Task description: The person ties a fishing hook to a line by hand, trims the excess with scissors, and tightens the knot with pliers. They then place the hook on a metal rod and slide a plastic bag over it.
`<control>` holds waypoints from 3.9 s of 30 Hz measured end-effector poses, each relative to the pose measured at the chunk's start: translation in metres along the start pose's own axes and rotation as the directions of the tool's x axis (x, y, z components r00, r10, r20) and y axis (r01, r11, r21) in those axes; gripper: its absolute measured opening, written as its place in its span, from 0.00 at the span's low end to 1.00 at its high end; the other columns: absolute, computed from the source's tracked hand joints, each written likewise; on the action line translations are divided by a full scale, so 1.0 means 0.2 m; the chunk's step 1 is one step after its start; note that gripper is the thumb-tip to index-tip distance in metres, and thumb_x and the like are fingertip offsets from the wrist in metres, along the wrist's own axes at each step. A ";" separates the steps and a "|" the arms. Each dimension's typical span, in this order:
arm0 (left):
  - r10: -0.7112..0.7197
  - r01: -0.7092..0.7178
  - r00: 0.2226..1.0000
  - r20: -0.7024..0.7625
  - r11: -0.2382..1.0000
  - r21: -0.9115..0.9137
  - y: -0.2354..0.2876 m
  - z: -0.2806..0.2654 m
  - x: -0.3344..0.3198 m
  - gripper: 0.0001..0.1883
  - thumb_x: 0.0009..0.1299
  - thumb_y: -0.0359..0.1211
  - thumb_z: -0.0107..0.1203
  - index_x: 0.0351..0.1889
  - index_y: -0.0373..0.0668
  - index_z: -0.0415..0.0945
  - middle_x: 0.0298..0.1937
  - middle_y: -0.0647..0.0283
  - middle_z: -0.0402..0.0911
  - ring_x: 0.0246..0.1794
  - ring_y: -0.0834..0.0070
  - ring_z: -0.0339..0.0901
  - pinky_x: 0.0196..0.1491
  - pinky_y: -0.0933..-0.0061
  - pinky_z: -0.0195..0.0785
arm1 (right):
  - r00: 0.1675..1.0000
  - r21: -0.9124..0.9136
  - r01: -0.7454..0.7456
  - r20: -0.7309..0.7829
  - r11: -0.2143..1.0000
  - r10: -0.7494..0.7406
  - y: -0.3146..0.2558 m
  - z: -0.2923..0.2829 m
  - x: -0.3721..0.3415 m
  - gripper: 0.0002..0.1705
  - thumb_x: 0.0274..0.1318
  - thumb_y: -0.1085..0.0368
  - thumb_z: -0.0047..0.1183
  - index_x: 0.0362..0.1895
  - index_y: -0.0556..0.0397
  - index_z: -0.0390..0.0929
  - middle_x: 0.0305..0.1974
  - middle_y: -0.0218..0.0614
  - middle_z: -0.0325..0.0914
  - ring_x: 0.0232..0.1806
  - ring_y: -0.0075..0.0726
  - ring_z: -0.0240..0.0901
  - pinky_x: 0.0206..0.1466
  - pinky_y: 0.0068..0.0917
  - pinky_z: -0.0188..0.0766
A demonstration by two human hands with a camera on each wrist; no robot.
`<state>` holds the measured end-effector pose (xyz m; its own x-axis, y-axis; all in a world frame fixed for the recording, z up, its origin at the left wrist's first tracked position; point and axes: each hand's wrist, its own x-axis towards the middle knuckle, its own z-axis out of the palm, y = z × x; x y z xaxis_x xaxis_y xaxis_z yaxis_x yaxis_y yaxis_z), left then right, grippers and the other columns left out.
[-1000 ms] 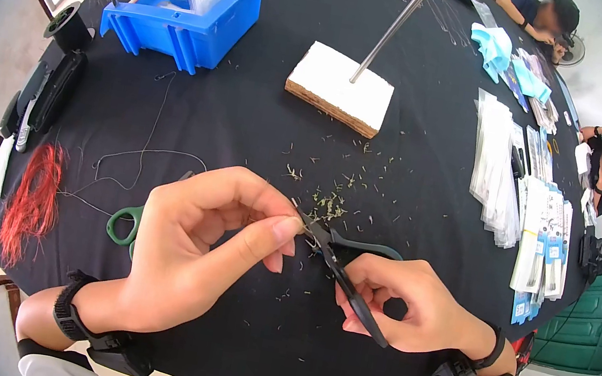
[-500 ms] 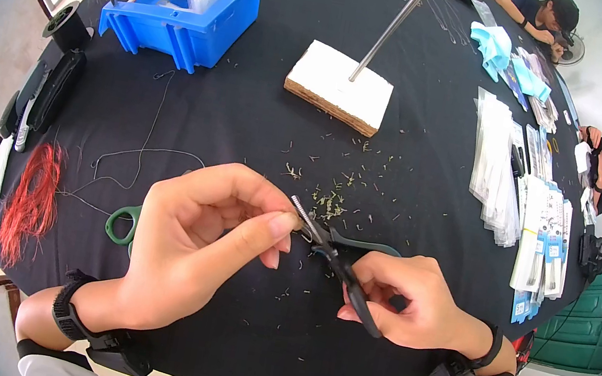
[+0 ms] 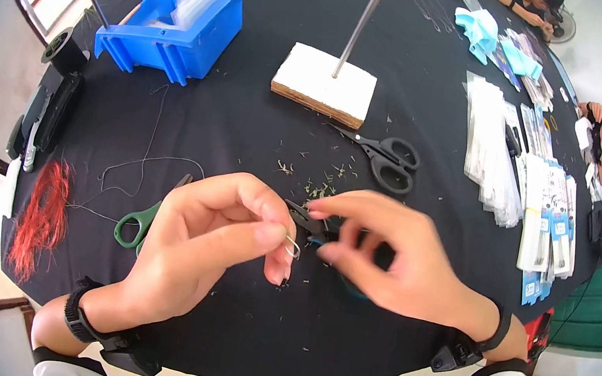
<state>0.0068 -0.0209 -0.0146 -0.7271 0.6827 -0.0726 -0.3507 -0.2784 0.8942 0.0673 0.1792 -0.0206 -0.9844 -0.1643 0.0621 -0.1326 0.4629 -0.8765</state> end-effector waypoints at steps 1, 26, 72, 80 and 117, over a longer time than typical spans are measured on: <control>-0.016 0.016 1.000 -0.004 1.000 -0.027 0.00 0.01 0.00 0.05 0.66 0.31 0.47 0.32 0.39 0.67 0.26 0.61 0.71 0.23 0.76 0.68 0.34 0.70 0.66 | 0.999 0.076 -0.001 0.049 0.997 -0.003 0.01 0.03 0.00 0.19 0.46 0.70 0.60 0.46 0.55 0.75 0.39 0.34 0.77 0.23 0.23 0.69 0.23 0.18 0.67; 0.289 -0.566 0.821 0.493 0.535 0.628 0.06 0.06 -0.06 0.06 0.50 0.24 0.58 0.27 0.35 0.81 0.32 0.57 0.82 0.35 0.60 0.79 0.39 0.69 0.72 | 0.973 -0.176 0.220 -0.029 0.959 -0.229 -0.06 0.01 -0.04 0.07 0.48 0.78 0.55 0.34 0.60 0.78 0.27 0.37 0.78 0.22 0.25 0.74 0.24 0.18 0.69; 0.094 -0.146 0.987 0.126 0.248 0.958 0.16 0.04 -0.09 0.08 0.53 0.25 0.61 0.32 0.35 0.78 0.20 0.61 0.78 0.17 0.83 0.71 0.23 0.83 0.61 | 0.922 -0.110 0.363 -0.096 0.925 -0.374 -0.03 0.01 -0.06 0.18 0.46 0.81 0.52 0.44 0.55 0.71 0.28 0.33 0.76 0.26 0.30 0.73 0.29 0.22 0.69; 0.123 -0.239 0.970 0.210 0.309 0.921 0.14 0.07 -0.03 0.08 0.57 0.28 0.60 0.34 0.36 0.77 0.23 0.57 0.77 0.18 0.72 0.72 0.24 0.77 0.64 | 0.873 -0.323 0.460 -0.007 0.827 -0.488 -0.05 -0.02 -0.08 0.19 0.42 0.80 0.57 0.43 0.57 0.73 0.27 0.35 0.75 0.25 0.36 0.72 0.27 0.25 0.68; 0.283 -0.250 0.942 0.179 0.240 0.938 0.02 0.11 -0.02 0.22 0.55 0.36 0.65 0.46 0.37 0.75 0.22 0.62 0.73 0.17 0.73 0.70 0.20 0.76 0.60 | 0.816 -0.439 0.474 -0.107 0.763 -0.568 -0.09 -0.06 -0.08 0.17 0.40 0.74 0.57 0.40 0.54 0.71 0.21 0.28 0.65 0.23 0.30 0.63 0.21 0.25 0.63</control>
<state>0.0211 -0.0087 -0.0014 -0.6785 0.6858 0.2635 0.6514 0.3958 0.6474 0.0846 0.1841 -0.0009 -0.7400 -0.3037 0.6002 -0.6185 0.6580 -0.4295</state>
